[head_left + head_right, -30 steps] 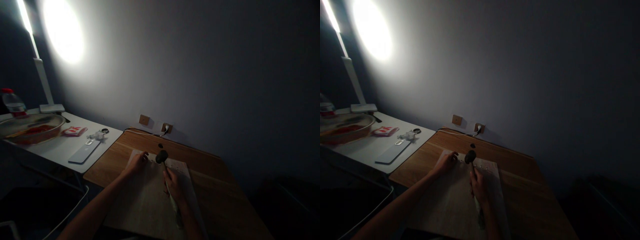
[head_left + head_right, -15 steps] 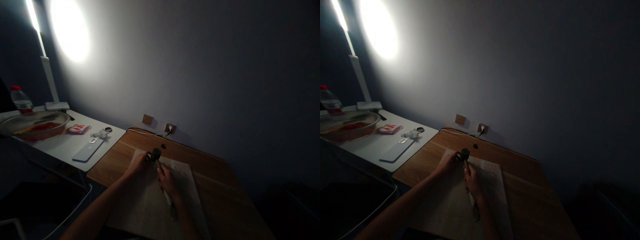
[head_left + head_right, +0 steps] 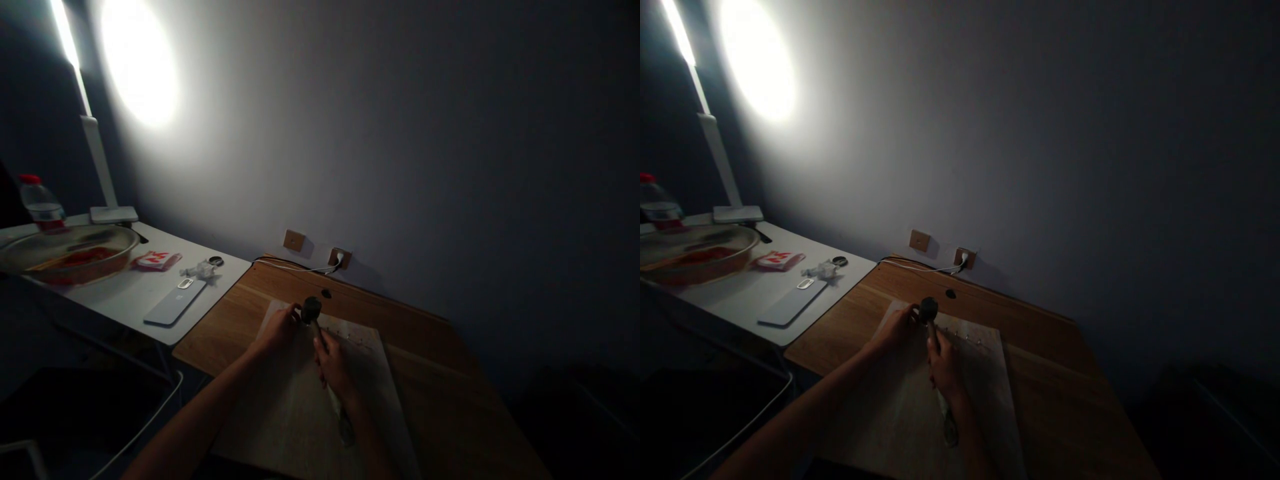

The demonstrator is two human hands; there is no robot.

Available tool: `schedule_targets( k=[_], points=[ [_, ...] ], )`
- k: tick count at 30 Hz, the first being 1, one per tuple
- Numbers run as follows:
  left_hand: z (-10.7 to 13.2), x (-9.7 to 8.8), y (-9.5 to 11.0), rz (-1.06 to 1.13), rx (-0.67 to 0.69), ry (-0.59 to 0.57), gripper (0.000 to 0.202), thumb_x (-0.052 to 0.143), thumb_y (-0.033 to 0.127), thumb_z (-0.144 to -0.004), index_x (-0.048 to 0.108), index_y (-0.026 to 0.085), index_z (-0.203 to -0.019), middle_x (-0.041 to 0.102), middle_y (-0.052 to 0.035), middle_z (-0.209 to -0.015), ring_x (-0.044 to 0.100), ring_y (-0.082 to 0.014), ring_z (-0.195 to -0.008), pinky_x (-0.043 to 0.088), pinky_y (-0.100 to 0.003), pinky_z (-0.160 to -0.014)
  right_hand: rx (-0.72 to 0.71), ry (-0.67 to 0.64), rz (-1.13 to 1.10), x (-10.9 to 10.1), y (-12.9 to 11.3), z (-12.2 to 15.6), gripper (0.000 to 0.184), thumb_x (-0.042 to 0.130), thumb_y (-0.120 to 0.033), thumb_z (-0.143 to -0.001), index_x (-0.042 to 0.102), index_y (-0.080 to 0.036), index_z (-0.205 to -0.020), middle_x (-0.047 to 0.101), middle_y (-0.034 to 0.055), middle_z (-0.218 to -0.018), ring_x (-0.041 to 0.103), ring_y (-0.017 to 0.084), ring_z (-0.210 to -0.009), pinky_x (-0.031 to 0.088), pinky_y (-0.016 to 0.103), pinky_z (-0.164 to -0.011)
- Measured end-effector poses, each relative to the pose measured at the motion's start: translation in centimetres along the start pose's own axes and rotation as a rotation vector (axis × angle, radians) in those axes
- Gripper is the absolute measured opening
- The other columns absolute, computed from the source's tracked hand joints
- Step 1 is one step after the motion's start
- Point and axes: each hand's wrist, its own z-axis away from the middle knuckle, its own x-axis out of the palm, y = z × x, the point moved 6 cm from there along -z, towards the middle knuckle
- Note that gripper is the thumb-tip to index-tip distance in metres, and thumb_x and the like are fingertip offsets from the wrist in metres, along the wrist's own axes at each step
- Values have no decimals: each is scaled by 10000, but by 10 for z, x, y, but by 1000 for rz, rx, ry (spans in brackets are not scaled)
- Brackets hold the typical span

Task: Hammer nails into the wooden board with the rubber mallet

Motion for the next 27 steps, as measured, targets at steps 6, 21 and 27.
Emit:
schedule_targets(
  k=[6, 21, 27],
  points=[
    [1, -1, 1, 1, -8, -8, 534, 564, 20, -744, 603, 190, -1249, 783, -31, -960, 707, -153, -766, 501, -223, -684, -65, 32, -76, -5, -8, 0, 448, 456, -593, -914, 582, -184, -1048, 426, -104, -575, 390, 57, -324, 308, 168, -284],
    [1, -3, 5, -40, -39, -25, 469, 587, 79, -773, 583, 186, -1229, 720, -56, -1065, 674, -138, -768, 514, -237, -721, 149, 169, -184, -75, 33, 42, 611, 622, -701, -754, 618, -192, -1092, 485, -91, -594, 402, 66, -317, 323, 189, -264],
    [23, 6, 60, -176, 284, -58, 299, 583, 169, -865, 609, 201, -1161, 650, -79, -1145, 648, -153, -853, 512, -271, -786, 260, 212, -261, -91, 74, 77, 778, 686, -761, -656, 625, -178, -1169, 487, -92, -546, 398, 82, -309, 299, 206, -272]
  ],
)
